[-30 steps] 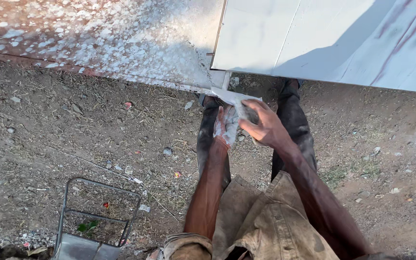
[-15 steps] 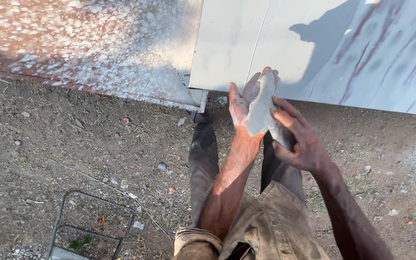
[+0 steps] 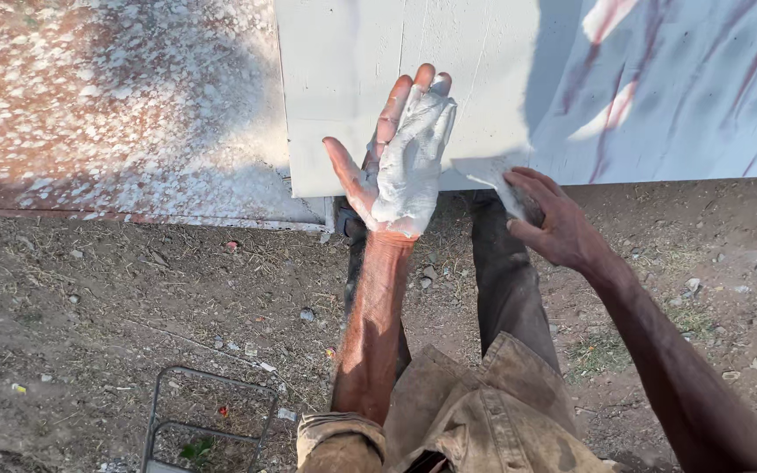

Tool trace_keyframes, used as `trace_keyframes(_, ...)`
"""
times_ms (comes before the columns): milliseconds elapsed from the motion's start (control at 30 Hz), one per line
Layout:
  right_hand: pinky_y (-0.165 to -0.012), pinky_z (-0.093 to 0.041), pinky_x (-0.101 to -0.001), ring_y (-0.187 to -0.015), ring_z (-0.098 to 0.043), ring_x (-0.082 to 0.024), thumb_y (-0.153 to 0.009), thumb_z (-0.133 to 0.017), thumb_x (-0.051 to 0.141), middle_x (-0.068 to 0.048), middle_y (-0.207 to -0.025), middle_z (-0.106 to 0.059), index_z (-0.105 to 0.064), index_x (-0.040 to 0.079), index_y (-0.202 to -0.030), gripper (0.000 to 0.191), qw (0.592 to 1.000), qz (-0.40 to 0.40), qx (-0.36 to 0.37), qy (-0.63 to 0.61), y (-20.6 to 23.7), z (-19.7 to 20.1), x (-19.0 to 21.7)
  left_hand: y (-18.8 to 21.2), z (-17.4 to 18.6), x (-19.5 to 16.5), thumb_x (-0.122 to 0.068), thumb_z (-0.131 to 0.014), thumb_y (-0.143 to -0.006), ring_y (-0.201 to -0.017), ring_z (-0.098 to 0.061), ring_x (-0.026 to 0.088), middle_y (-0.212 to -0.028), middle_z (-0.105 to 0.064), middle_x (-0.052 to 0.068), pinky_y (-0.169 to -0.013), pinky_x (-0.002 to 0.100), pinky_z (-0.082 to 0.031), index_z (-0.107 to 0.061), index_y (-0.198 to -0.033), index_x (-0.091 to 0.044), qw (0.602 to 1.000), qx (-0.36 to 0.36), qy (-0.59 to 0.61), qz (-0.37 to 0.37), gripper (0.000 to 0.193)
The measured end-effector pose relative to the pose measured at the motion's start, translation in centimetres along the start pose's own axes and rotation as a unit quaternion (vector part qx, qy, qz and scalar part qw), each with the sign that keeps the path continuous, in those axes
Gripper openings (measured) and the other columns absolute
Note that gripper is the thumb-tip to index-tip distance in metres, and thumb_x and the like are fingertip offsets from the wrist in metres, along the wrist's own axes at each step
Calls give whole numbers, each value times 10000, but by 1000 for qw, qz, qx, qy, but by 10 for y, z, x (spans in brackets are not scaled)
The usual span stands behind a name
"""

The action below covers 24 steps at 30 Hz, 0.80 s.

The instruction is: The person applies a white plaster-like substance to a vertical wall using a trowel held in the right hand and a gloved left hand to support and smooth the material. The person repeatedly scoops material from the left hand onto the trowel and spreads it along the wall surface.

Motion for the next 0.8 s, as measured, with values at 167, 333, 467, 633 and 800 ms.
trace_keyframes(167,-471,-535,-294,-744,-643,-203,-938,-600,186,-128,-1085,-600,-292,150,-1629,758,767,117,57,-629,-7,24,-1,-15,14,60,-874,-273,-937,-1654,-235,332,-1715,-331,192,-1409,482,-143,-269,-1660,25,962,28,-190,194,1154)
trace_keyframes(333,-416,-452,-247,-700,-553,-165,-978,-568,138,-134,-1003,-546,-339,97,-1670,730,765,33,185,-616,1,8,-4,-49,42,119,-951,-215,-839,-1570,-303,211,-1672,-375,141,-1330,375,-171,-262,-1687,11,914,102,-290,265,1283)
trace_keyframes(467,-454,-485,-246,-745,-563,-199,-956,-637,168,-210,-1167,-574,-447,49,-1444,538,436,25,360,-825,53,-6,35,-23,106,140,-803,-295,-922,-1468,-289,283,-1589,-330,212,-1257,434,-221,-299,-1584,57,830,89,-418,359,1086)
trace_keyframes(633,-516,-550,-288,-794,-597,-237,-921,-702,233,-248,-1198,-581,-456,-72,-1445,655,415,190,263,-850,38,26,18,6,143,159,-542,-430,-1045,-1578,-253,312,-1668,-280,238,-1308,415,-195,-245,-1600,44,882,61,-314,347,828)
trace_keyframes(800,-589,-507,-274,-849,-584,-185,-932,-679,100,-111,-1112,-612,-487,71,-1485,587,691,203,9,-694,-96,143,-63,8,152,130,-520,-477,-1066,-1584,-238,385,-1667,-258,294,-1338,466,-185,-219,-1593,81,964,-138,-68,218,840)
Point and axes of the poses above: each hand's wrist, its own y-axis away from the middle knuckle, its own z-axis out of the back of the hand, x = y × z, the point moved 9 cm from there along -y, towards the middle knuckle
